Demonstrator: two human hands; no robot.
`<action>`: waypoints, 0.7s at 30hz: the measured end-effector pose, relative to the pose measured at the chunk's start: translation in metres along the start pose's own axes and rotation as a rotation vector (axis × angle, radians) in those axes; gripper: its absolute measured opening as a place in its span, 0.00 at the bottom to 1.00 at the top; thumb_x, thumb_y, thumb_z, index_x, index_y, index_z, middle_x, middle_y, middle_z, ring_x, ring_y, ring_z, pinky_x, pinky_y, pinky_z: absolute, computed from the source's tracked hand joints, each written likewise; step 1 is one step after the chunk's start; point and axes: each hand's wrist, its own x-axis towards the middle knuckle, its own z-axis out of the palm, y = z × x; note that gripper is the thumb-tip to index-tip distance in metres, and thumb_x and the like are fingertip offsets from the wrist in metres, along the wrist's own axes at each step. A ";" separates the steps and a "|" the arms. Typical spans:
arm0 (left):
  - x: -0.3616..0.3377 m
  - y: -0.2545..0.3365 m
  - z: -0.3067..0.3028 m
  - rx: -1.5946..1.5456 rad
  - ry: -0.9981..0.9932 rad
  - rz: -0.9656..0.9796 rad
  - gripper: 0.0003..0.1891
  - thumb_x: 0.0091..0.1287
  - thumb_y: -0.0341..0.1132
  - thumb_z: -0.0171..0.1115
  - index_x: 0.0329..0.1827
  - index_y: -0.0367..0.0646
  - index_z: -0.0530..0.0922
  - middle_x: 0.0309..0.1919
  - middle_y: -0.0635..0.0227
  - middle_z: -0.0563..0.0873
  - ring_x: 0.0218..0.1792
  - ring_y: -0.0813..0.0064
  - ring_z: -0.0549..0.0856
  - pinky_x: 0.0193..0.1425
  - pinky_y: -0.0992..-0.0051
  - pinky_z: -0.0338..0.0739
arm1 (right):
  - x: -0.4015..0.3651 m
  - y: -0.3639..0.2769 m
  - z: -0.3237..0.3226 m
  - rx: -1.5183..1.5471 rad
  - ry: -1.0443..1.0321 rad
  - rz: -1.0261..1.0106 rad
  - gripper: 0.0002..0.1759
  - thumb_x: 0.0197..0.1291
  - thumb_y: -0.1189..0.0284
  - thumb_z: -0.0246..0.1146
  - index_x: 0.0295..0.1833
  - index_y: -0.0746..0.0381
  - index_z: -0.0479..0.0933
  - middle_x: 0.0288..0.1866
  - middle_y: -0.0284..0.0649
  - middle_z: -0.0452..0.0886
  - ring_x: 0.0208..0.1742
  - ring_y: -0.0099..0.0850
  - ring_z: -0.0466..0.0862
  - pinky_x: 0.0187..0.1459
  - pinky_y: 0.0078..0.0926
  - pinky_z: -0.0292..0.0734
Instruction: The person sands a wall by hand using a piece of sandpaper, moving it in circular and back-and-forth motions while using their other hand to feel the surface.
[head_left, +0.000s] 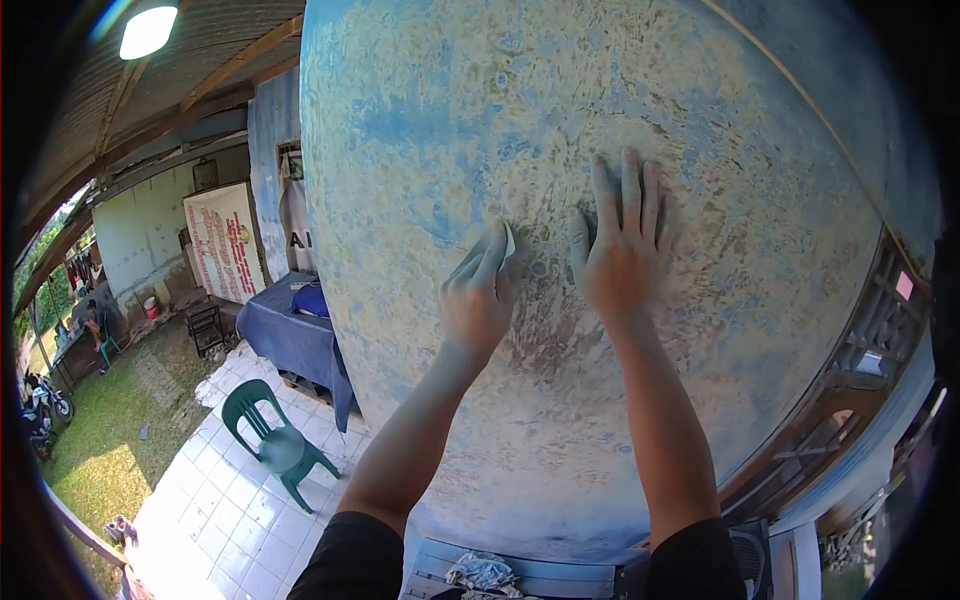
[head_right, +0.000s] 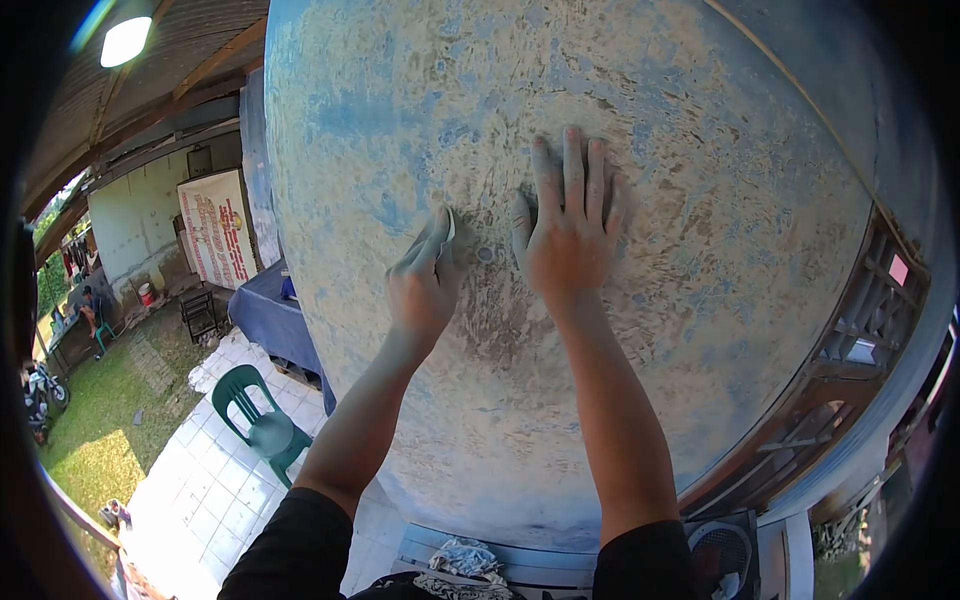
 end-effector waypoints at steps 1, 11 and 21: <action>0.001 0.000 0.002 0.004 -0.006 -0.053 0.33 0.65 0.23 0.65 0.78 0.41 0.77 0.41 0.56 0.93 0.35 0.57 0.93 0.37 0.64 0.88 | -0.001 -0.001 0.000 -0.005 -0.002 0.002 0.33 0.76 0.51 0.61 0.83 0.45 0.71 0.89 0.39 0.63 0.88 0.45 0.62 0.84 0.57 0.54; 0.003 0.011 0.010 0.022 0.007 0.010 0.38 0.57 0.24 0.67 0.78 0.39 0.77 0.38 0.57 0.93 0.35 0.58 0.93 0.37 0.60 0.88 | -0.016 -0.002 0.000 0.017 -0.015 -0.031 0.34 0.75 0.51 0.62 0.84 0.45 0.71 0.89 0.40 0.64 0.88 0.45 0.62 0.83 0.58 0.55; -0.039 0.001 0.003 -0.037 -0.097 0.018 0.30 0.64 0.22 0.64 0.73 0.40 0.82 0.50 0.52 0.93 0.37 0.54 0.94 0.37 0.63 0.87 | -0.020 0.000 -0.003 0.028 -0.048 -0.062 0.36 0.74 0.51 0.62 0.84 0.45 0.70 0.89 0.43 0.63 0.88 0.47 0.62 0.83 0.59 0.55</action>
